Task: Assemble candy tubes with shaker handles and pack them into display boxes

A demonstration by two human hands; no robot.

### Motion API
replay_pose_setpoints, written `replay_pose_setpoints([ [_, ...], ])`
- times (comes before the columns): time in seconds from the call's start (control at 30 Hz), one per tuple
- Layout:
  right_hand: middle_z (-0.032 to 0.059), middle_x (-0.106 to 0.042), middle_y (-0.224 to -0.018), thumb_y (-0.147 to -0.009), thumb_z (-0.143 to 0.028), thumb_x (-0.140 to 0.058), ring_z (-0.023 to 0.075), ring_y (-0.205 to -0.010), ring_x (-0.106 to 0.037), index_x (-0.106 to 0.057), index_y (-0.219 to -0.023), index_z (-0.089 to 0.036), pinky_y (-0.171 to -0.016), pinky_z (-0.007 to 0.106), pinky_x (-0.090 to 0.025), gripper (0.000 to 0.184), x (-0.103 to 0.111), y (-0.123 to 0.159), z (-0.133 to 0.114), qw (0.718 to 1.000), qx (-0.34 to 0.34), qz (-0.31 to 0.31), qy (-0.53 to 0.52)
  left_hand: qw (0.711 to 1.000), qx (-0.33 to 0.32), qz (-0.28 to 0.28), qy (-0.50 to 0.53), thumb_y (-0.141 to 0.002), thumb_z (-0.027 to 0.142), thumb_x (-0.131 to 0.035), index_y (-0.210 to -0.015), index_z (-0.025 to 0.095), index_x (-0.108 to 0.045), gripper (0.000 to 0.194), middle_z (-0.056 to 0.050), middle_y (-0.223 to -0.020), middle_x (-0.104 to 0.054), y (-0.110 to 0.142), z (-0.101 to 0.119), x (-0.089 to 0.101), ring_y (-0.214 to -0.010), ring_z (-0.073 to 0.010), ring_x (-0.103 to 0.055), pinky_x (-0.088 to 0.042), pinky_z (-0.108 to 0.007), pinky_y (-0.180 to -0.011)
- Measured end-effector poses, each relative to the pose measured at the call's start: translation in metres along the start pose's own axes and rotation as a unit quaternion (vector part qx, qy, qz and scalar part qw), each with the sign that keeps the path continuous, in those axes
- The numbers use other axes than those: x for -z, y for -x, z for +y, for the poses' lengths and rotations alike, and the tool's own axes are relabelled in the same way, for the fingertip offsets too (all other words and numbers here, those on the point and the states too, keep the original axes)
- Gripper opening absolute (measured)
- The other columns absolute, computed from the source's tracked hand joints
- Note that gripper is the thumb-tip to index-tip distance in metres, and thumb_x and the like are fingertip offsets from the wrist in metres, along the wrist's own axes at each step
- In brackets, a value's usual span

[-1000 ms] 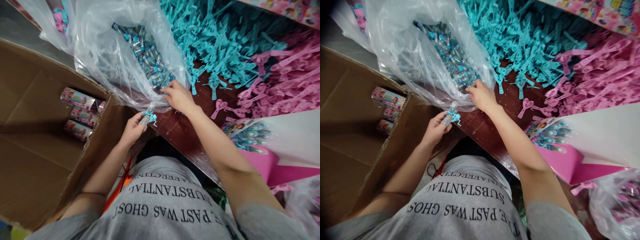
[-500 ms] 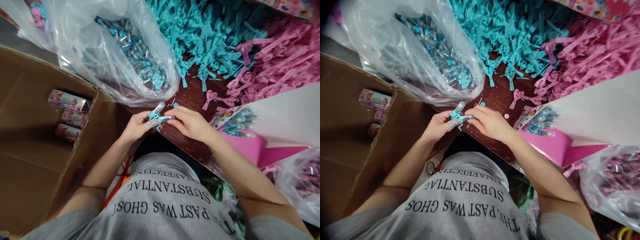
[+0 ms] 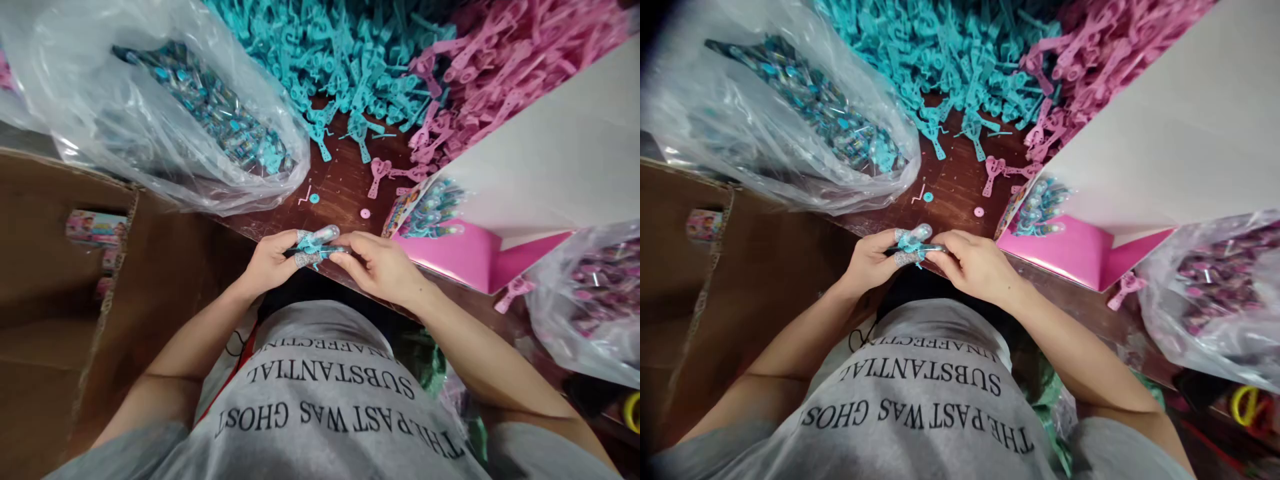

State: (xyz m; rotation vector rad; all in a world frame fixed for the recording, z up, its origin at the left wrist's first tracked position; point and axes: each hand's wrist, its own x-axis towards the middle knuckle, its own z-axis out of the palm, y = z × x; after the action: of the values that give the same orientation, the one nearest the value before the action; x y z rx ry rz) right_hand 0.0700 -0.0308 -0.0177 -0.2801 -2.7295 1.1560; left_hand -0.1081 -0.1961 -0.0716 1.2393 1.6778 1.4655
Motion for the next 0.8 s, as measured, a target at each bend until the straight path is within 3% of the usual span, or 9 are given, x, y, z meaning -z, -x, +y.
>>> replay_pose_setpoints([
  [0.1,0.0053,-0.074,-0.076,-0.11,-0.056,-0.048,0.0154,-0.065,-0.065,-0.074,-0.087,-0.016,-0.064,0.03,-0.047,0.053,0.004,0.017,0.005,0.994,-0.105,-0.026,-0.017,0.991,-0.074,-0.053,-0.095,-0.097,0.035,-0.075,-0.103,0.02,-0.083,0.018,-0.005,-0.093,-0.082,-0.004,0.009,-0.005,-0.081,-0.016,-0.075,-0.057,-0.025,-0.075],
  [0.17,0.005,-0.077,-0.083,-0.106,-0.062,-0.053,0.0146,-0.066,-0.065,-0.078,-0.099,-0.017,-0.065,0.03,-0.049,0.051,0.009,0.032,0.01,0.987,-0.15,-0.016,-0.058,0.99,-0.063,-0.068,-0.108,-0.097,0.033,-0.076,-0.111,0.02,-0.081,0.02,-0.005,-0.098,-0.082,-0.006,0.013,-0.013,-0.085,-0.0168,-0.076,-0.058,-0.026,-0.079],
  [0.23,0.0083,-0.08,-0.113,-0.1,-0.065,-0.063,0.0159,-0.075,-0.069,-0.07,-0.135,-0.02,-0.069,0.031,-0.055,0.057,0.017,0.05,0.014,0.982,-0.159,0.025,-0.099,0.993,-0.011,-0.079,-0.081,-0.094,0.034,-0.079,-0.13,0.022,-0.073,0.039,-0.005,-0.102,-0.082,-0.01,0.017,-0.025,-0.089,-0.0178,-0.077,-0.059,-0.028,-0.084],
  [0.3,0.0129,-0.071,-0.141,-0.097,-0.063,-0.068,0.0174,-0.081,-0.071,-0.052,-0.158,-0.025,-0.069,0.033,-0.06,0.074,0.029,0.072,0.018,0.981,-0.141,0.066,-0.113,0.992,0.068,-0.105,0.007,-0.088,0.036,-0.085,-0.144,0.023,-0.063,0.062,-0.003,-0.098,-0.081,-0.017,0.021,-0.042,-0.082,-0.0167,-0.075,-0.059,-0.026,-0.076],
  [0.43,0.0151,-0.049,-0.165,-0.101,-0.052,-0.067,0.0212,-0.098,-0.075,-0.043,-0.164,-0.032,-0.066,0.034,-0.063,0.07,0.06,0.113,0.021,0.983,-0.093,0.144,-0.062,0.912,0.266,-0.213,0.227,-0.085,0.042,-0.084,-0.126,0.019,-0.063,0.051,0.0,-0.079,-0.074,-0.032,0.034,-0.085,-0.046,-0.006,-0.049,-0.032,-0.018,-0.042],
  [0.5,0.0134,-0.057,-0.158,-0.106,-0.051,-0.059,0.0194,-0.093,-0.075,-0.049,-0.159,-0.033,-0.062,0.031,-0.061,0.057,0.069,0.127,0.021,0.976,-0.107,0.169,-0.083,0.886,0.305,-0.236,0.259,-0.085,0.043,-0.084,-0.119,0.019,-0.062,0.047,0.002,-0.075,-0.07,-0.034,0.041,-0.107,-0.042,-0.0038,-0.04,-0.024,-0.018,-0.04],
  [0.57,0.0106,-0.073,-0.133,-0.107,-0.056,-0.056,0.0182,-0.085,-0.076,-0.065,-0.142,-0.027,-0.062,0.03,-0.061,0.046,0.071,0.132,0.02,0.97,-0.145,0.136,-0.139,0.909,0.26,-0.222,0.237,-0.084,0.042,-0.086,-0.119,0.02,-0.06,0.048,0.001,-0.081,-0.071,-0.032,0.044,-0.124,-0.051,-0.0064,-0.052,-0.037,-0.018,-0.046],
  [0.67,0.0058,-0.081,-0.099,-0.1,-0.06,-0.068,0.0203,-0.082,-0.075,-0.076,-0.111,-0.022,-0.073,0.033,-0.063,0.041,0.069,0.132,0.017,0.968,-0.192,0.105,-0.126,0.959,0.103,-0.21,0.157,-0.09,0.042,-0.083,-0.128,0.021,-0.057,0.05,-0.008,-0.111,-0.076,-0.03,0.039,-0.136,-0.096,-0.0189,-0.075,-0.06,-0.029,-0.083],
  [0.8,0.0069,-0.081,-0.109,-0.1,-0.05,-0.07,0.024,-0.093,-0.077,-0.078,-0.117,-0.023,-0.082,0.036,-0.06,0.032,0.078,0.128,0.026,0.966,-0.179,0.18,0.038,0.994,-0.061,-0.083,0.047,-0.095,0.059,-0.075,-0.154,0.029,-0.039,0.075,-0.017,-0.161,-0.052,-0.068,0.009,-0.146,-0.148,-0.0335,-0.055,-0.048,-0.05,-0.12],
])
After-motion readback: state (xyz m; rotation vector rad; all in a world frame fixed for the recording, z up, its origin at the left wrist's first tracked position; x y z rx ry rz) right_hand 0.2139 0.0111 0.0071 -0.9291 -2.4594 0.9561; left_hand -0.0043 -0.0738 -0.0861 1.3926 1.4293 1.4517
